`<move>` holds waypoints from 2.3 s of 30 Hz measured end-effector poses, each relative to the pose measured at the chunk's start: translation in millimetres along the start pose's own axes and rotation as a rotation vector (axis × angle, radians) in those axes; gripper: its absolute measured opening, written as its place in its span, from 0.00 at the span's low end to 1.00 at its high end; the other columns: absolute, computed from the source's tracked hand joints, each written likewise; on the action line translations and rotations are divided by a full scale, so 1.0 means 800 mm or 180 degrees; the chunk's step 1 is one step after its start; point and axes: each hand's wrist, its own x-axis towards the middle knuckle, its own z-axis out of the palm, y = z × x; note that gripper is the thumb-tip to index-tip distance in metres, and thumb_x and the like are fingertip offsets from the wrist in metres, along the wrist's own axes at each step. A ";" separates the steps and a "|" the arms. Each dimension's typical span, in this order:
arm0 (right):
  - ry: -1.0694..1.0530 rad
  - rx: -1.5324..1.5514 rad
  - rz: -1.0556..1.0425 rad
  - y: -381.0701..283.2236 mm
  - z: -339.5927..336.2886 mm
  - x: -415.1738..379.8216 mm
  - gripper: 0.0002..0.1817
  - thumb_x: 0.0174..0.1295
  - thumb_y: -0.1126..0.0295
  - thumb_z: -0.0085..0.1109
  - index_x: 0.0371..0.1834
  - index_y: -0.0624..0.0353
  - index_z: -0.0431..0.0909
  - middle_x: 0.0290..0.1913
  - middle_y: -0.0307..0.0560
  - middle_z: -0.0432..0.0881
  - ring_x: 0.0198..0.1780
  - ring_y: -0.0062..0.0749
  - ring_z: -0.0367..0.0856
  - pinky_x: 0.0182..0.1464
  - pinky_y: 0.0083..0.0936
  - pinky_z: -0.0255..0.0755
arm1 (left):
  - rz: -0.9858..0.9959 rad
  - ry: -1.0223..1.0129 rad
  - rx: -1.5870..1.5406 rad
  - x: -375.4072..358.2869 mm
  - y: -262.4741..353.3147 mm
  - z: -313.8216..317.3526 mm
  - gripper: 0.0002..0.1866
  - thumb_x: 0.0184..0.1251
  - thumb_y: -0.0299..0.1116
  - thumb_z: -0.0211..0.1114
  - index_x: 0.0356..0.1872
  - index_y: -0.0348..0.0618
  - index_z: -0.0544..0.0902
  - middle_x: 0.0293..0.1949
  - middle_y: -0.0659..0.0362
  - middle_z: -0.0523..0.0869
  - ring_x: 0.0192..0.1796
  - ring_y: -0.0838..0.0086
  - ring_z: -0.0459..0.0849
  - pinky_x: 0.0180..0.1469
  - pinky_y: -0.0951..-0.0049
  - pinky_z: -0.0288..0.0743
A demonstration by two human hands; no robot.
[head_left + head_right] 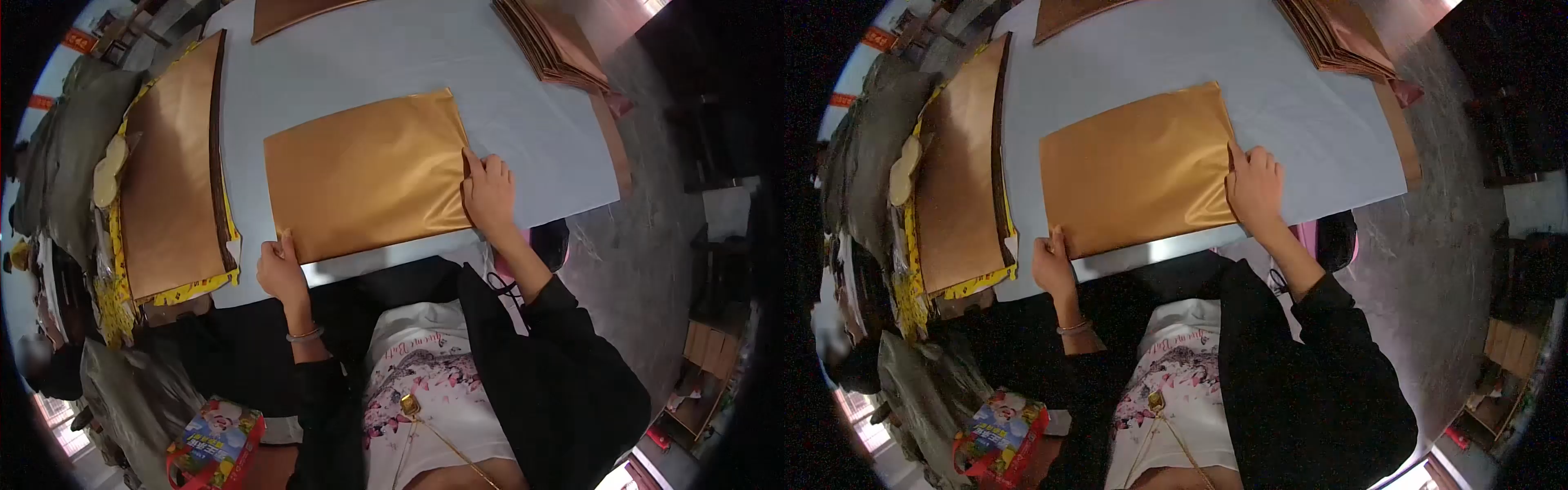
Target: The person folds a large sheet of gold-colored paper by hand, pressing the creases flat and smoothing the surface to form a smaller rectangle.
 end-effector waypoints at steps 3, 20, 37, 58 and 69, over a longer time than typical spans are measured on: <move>0.0013 -0.0009 -0.0007 -0.002 0.000 0.000 0.26 0.54 0.68 0.55 0.60 0.52 0.73 0.39 0.45 0.70 0.42 0.38 0.70 0.44 0.33 0.62 | 0.0080 0.0042 -0.0067 -0.002 -0.007 0.003 0.22 0.62 0.51 0.64 0.21 0.42 0.74 0.18 0.57 0.76 0.23 0.59 0.76 0.26 0.58 0.68; -0.0449 -0.0107 0.0112 0.004 -0.001 0.000 0.27 0.60 0.70 0.52 0.66 0.47 0.67 0.49 0.49 0.71 0.49 0.42 0.70 0.54 0.36 0.61 | 0.0258 0.0405 0.0446 -0.006 -0.004 0.012 0.18 0.59 0.51 0.65 0.25 0.47 0.76 0.22 0.57 0.80 0.29 0.59 0.79 0.33 0.59 0.69; -0.0280 -0.0265 -0.0017 0.018 0.016 -0.005 0.27 0.63 0.71 0.49 0.68 0.45 0.65 0.50 0.49 0.70 0.51 0.42 0.70 0.55 0.38 0.63 | 0.0239 0.0534 0.0490 -0.007 0.001 0.011 0.19 0.57 0.51 0.67 0.22 0.47 0.76 0.19 0.57 0.78 0.25 0.61 0.78 0.28 0.61 0.70; -0.0144 -0.0119 -0.0045 -0.002 -0.008 -0.001 0.25 0.59 0.72 0.51 0.63 0.52 0.69 0.57 0.46 0.70 0.52 0.43 0.68 0.58 0.36 0.59 | 0.0346 0.0789 0.0787 -0.010 0.004 0.012 0.18 0.56 0.53 0.67 0.24 0.50 0.76 0.19 0.63 0.78 0.27 0.66 0.79 0.32 0.63 0.69; -0.0087 0.0057 -0.0100 -0.002 -0.002 0.001 0.27 0.55 0.71 0.53 0.62 0.57 0.68 0.67 0.42 0.67 0.60 0.43 0.65 0.63 0.41 0.56 | 0.1277 0.0994 0.0010 -0.007 0.036 -0.006 0.16 0.61 0.33 0.65 0.49 0.39 0.79 0.51 0.52 0.80 0.56 0.55 0.76 0.58 0.56 0.68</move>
